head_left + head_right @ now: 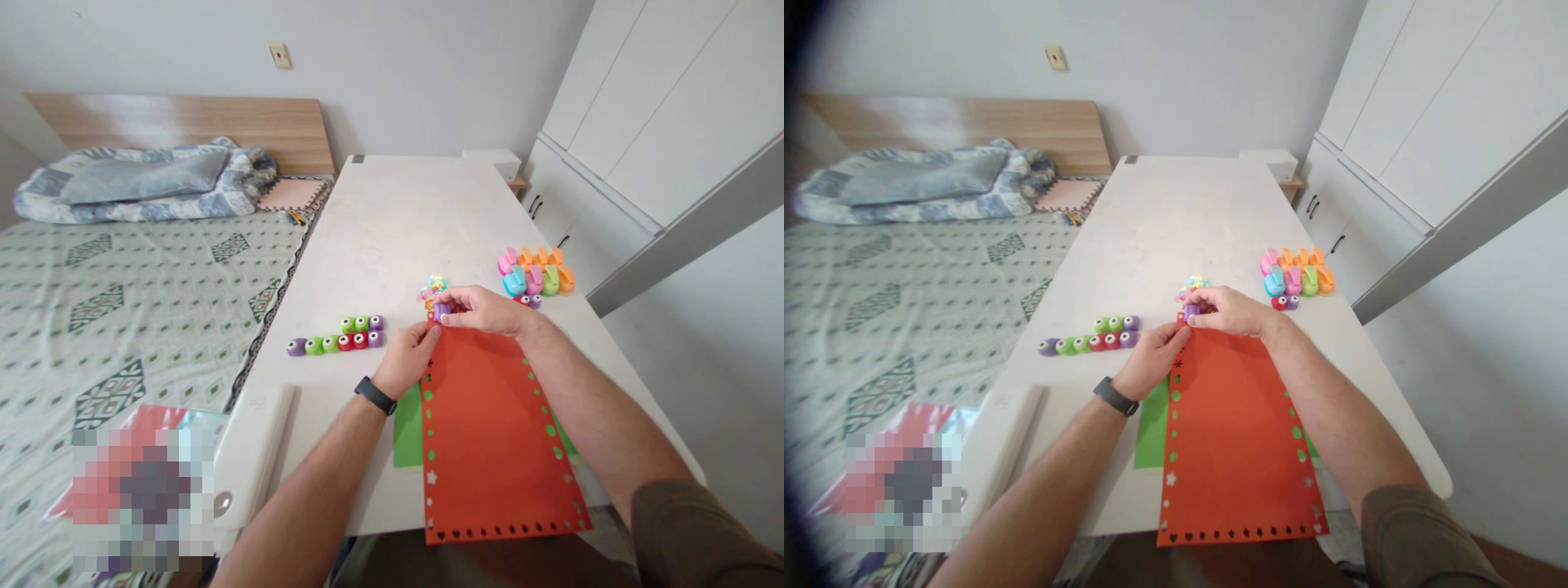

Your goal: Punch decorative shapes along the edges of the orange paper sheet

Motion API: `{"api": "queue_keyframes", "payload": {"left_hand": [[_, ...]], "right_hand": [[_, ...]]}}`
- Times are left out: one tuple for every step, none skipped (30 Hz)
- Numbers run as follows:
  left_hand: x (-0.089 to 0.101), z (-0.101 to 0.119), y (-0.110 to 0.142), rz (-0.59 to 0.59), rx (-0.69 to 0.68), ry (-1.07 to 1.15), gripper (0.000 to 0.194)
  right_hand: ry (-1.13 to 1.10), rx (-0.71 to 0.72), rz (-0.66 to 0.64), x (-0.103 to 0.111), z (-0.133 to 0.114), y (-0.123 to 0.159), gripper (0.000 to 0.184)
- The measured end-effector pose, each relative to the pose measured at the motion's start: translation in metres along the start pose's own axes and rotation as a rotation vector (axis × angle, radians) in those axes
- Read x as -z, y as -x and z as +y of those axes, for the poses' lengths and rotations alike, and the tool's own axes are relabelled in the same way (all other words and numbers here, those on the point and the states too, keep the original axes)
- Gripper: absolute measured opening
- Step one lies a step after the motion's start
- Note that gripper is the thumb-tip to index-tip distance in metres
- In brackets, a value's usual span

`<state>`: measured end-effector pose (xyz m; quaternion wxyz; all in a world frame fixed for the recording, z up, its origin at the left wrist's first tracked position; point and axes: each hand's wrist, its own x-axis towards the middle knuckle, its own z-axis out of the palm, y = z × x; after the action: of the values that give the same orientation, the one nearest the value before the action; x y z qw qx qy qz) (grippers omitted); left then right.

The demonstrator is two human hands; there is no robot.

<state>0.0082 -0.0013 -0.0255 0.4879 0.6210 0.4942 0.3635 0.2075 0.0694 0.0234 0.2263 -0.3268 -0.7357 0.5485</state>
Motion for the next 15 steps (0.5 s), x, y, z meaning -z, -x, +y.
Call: {"api": "queue_keyframes", "payload": {"left_hand": [[0.0, 0.0001, 0.0001, 0.001, 0.0, 0.001, 0.046], [0.0, 0.0002, 0.0001, 0.002, 0.001, 0.001, 0.046], [0.0, 0.0003, 0.0001, 0.001, 0.001, 0.002, 0.046], [0.0, 0.0004, 0.0001, 0.001, 0.003, 0.004, 0.046], [0.0, 0.0005, 0.0001, -0.001, 0.006, 0.008, 0.047], [0.0, 0.0005, 0.0, -0.003, 0.01, 0.012, 0.047], [-0.0001, 0.0006, 0.0, -0.004, 0.013, 0.017, 0.047], [-0.0001, 0.0007, 0.0, -0.004, 0.016, 0.02, 0.047], [-0.0002, 0.0008, 0.0, -0.003, 0.017, 0.02, 0.047], [-0.0002, 0.001, 0.0, -0.002, 0.015, 0.016, 0.047], [-0.0001, 0.0013, 0.0001, -0.002, 0.011, 0.01, 0.047], [-0.0001, 0.0016, 0.0001, -0.003, 0.006, 0.001, 0.047], [0.0001, 0.0019, 0.0002, -0.004, 0.002, -0.008, 0.047], [0.0002, 0.0023, 0.0003, -0.004, -0.001, -0.017, 0.047], [0.0003, 0.0026, 0.0004, -0.004, -0.005, -0.026, 0.047]], "right_hand": [[0.001, 0.001, 0.001, 0.0001, -0.0001, 0.0, 0.037], [0.002, 0.001, 0.0, 0.0001, -0.0003, 0.0001, 0.037], [0.0, 0.0, -0.002, 0.0, -0.0006, 0.0001, 0.037], [-0.004, -0.003, -0.006, -0.0002, -0.0009, 0.0001, 0.036], [-0.01, -0.005, -0.009, -0.0005, -0.0014, 0.0001, 0.036], [-0.018, -0.007, -0.012, -0.001, -0.0021, 0.0002, 0.035], [-0.026, -0.01, -0.012, -0.0015, -0.0028, 0.0002, 0.034], [-0.033, -0.013, -0.008, -0.0021, -0.0037, 0.0003, 0.033], [-0.038, -0.018, -0.003, -0.0027, -0.0045, 0.0003, 0.032], [-0.041, -0.023, 0.005, -0.0033, -0.0052, 0.0004, 0.032], [-0.045, -0.028, 0.013, -0.0038, -0.0057, 0.0004, 0.031], [-0.05, -0.032, 0.02, -0.0043, -0.006, 0.0003, 0.03], [-0.056, -0.036, 0.026, -0.0047, -0.0061, 0.0001, 0.03], [-0.062, -0.038, 0.031, -0.0051, -0.0059, -0.0002, 0.029], [-0.068, -0.039, 0.037, -0.0055, -0.0056, -0.0005, 0.028]]}}
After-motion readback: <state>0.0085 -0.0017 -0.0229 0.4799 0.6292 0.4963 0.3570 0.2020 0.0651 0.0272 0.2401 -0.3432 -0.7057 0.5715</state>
